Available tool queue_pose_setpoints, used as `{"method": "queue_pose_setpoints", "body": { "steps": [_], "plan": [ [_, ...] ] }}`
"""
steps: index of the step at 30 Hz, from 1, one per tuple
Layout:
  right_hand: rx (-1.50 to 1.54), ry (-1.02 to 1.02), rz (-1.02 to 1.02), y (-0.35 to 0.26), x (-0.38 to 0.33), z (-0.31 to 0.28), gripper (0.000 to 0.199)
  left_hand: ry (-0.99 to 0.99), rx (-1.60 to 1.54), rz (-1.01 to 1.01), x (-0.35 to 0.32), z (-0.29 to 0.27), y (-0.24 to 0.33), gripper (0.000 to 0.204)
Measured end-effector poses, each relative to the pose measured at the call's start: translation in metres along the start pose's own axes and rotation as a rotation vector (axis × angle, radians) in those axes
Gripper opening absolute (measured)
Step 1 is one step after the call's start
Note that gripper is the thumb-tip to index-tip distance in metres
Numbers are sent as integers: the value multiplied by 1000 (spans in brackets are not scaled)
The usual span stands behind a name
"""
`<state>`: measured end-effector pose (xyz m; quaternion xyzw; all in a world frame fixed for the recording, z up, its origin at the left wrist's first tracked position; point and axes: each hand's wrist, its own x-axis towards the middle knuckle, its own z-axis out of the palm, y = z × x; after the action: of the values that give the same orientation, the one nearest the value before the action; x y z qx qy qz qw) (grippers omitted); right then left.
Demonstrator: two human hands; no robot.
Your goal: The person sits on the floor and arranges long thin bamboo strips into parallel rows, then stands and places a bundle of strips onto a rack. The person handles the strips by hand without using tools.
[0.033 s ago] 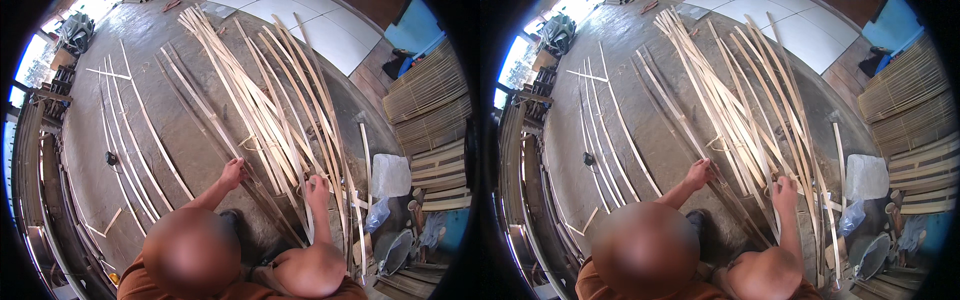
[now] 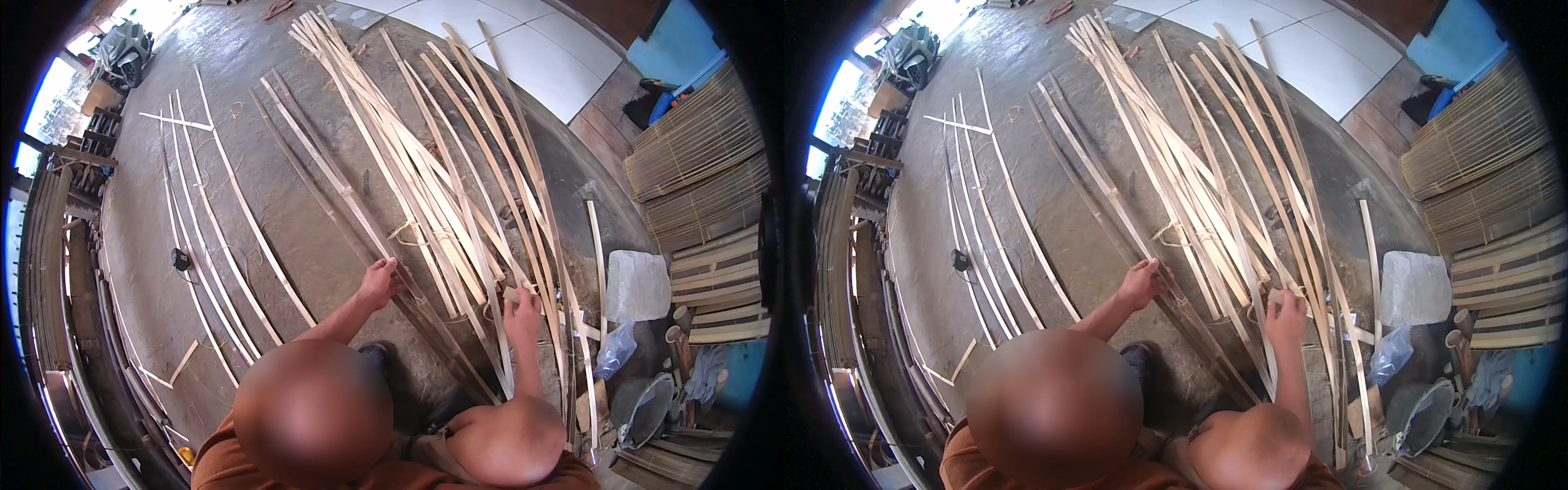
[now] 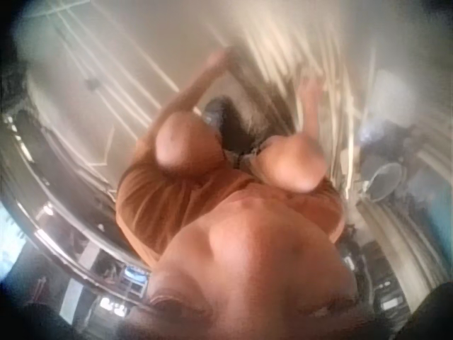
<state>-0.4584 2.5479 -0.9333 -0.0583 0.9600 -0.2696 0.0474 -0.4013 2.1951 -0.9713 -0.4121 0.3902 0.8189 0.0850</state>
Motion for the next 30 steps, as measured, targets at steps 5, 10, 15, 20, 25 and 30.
{"method": "queue_pose_setpoints", "body": {
  "steps": [5, 10, 15, 20, 25, 30],
  "plan": [
    [-216, 129, -7, 51, -11, 1, 40, 8, -25, -22, 6, 5, 1, 21],
    [-154, 64, 91, 61, -1, 2, 27, -33, 13, -13, 9, 2, 9, 22],
    [44, 142, 15, 32, 4, -14, 25, -33, 8, 3, 8, 0, 9, 21],
    [92, 83, -50, 12, 19, -24, 25, -45, 34, 7, 11, -1, 9, 20],
    [-117, 255, -64, 50, 40, -31, 35, -43, 29, -6, 7, -1, 11, 17],
    [-325, 314, -50, 78, 40, -30, 27, -55, 20, -16, 6, 2, 8, 16]
  ]
}}
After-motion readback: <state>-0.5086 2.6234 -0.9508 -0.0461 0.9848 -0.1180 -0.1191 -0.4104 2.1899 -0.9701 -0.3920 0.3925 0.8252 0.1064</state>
